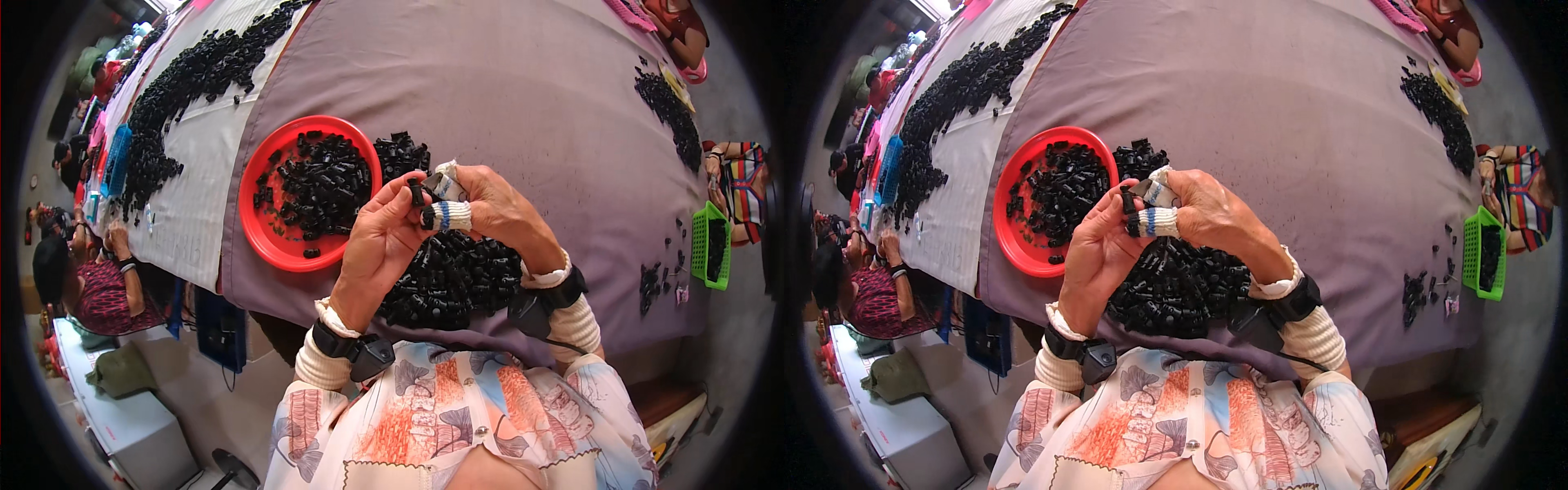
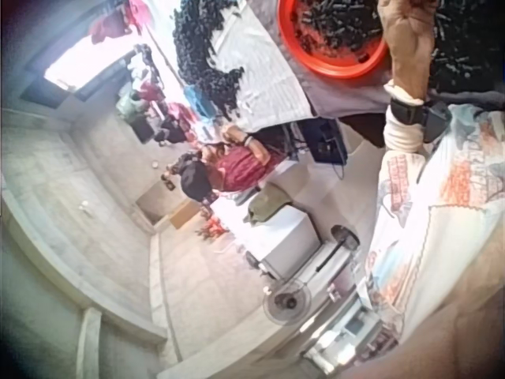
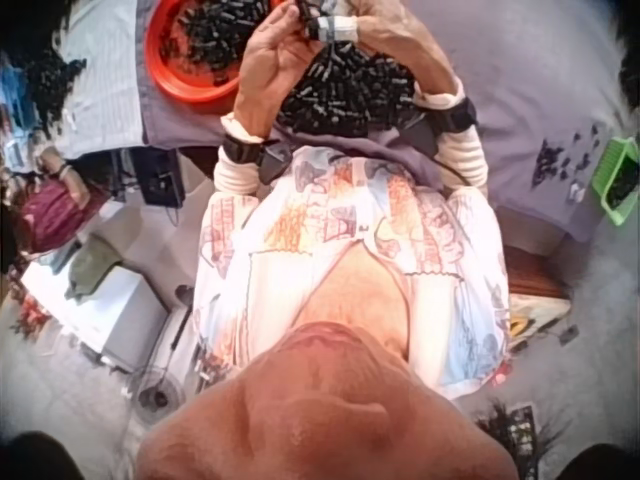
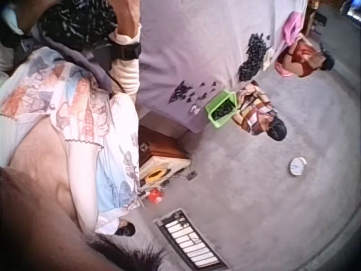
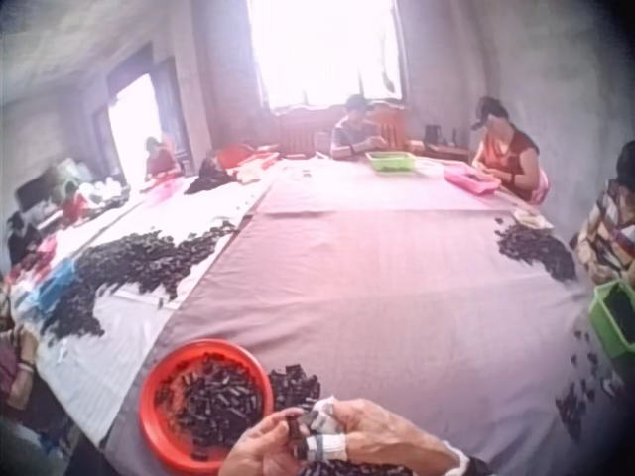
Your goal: The person picks up a black plastic component from a pile, scrapes its surface with a small blade, and places it into a red tray, repeating the process for several components.
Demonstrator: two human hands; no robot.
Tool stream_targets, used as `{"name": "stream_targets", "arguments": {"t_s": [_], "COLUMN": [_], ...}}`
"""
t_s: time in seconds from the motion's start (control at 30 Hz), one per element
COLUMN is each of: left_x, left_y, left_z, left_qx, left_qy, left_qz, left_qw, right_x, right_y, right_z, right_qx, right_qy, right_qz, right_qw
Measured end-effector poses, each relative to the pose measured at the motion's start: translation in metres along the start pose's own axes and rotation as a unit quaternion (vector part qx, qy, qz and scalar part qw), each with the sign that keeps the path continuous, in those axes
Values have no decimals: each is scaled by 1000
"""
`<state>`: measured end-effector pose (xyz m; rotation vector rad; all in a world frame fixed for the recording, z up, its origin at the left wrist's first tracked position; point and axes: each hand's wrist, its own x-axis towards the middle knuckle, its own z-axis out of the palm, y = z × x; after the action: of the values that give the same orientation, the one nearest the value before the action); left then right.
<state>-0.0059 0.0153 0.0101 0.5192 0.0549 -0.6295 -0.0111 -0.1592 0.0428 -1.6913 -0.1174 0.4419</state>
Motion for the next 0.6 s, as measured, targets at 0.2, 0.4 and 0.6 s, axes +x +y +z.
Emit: {"name": "stream_targets", "arguments": {"t_s": [0.2, 0.4, 0.6], "left_x": [2, 8, 13], "left_y": [1, -1, -5], "left_z": [1, -9, -4], "left_qx": [1, -16, 44], "left_qy": [13, -16, -4], "left_qz": [3, 15, 43], "left_qw": [1000, 1000, 998], "right_x": [1, -3, -1], "right_y": [2, -9, 2], "right_z": [0, 3, 1], "right_qx": [-35, -2, -42], "right_qy": [60, 58, 82], "right_qz": [0, -4, -44], "right_qw": [998, 998, 995]}}
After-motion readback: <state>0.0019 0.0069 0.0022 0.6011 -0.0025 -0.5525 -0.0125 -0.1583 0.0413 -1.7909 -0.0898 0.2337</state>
